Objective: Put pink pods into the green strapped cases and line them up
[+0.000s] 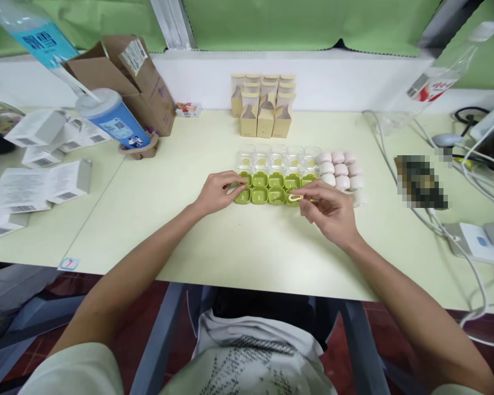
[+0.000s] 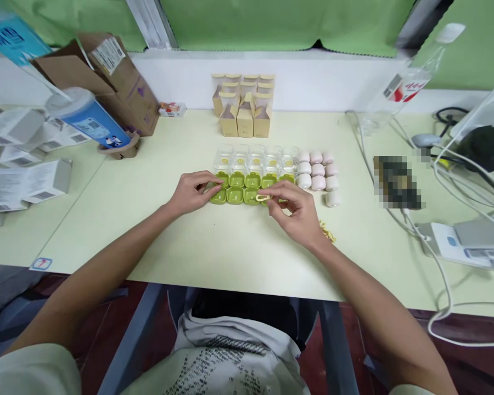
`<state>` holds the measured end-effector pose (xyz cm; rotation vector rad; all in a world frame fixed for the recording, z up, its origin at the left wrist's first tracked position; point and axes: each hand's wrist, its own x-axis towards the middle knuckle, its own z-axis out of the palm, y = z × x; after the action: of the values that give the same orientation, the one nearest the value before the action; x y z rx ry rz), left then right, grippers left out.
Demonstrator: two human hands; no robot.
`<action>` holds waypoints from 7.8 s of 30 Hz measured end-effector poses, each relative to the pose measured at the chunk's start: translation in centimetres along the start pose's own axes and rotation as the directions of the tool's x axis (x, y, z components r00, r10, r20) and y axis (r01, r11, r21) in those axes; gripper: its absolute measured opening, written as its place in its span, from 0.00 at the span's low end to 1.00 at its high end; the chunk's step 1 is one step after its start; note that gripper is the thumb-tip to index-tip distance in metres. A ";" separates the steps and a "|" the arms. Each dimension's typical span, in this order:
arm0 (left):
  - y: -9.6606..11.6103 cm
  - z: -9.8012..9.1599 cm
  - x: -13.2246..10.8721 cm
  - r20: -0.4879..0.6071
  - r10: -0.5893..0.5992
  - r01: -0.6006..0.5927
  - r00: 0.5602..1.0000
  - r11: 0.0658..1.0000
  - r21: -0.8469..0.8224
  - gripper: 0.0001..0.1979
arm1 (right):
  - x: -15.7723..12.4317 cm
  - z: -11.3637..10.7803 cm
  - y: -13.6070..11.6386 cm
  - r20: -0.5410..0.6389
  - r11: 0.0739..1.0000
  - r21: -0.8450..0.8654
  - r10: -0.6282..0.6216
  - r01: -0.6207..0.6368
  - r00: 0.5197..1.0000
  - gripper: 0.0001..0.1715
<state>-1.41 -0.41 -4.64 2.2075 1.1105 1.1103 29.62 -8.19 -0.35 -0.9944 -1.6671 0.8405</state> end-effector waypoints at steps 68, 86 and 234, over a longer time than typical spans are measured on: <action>6.5 3.8 -1.8 0.067 0.190 -0.148 0.979 0.903 -0.404 0.26 | -0.1 1.2 0.5 0.218 0.523 -0.489 -0.702 0.698 0.678 0.10; 6.1 4.0 -1.9 0.111 0.185 -0.116 0.976 0.885 -0.450 0.30 | -0.7 1.8 1.5 0.322 0.525 -0.472 -0.645 0.708 0.693 0.09; 8.4 2.5 -1.1 0.110 0.216 -0.161 0.970 0.914 -0.373 0.17 | -0.4 2.5 0.4 0.205 0.957 0.278 0.022 -0.080 0.978 0.21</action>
<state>4.08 -6.32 -1.08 2.0892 0.5814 1.1030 27.37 -8.56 -1.59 -0.7747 -1.6328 1.2126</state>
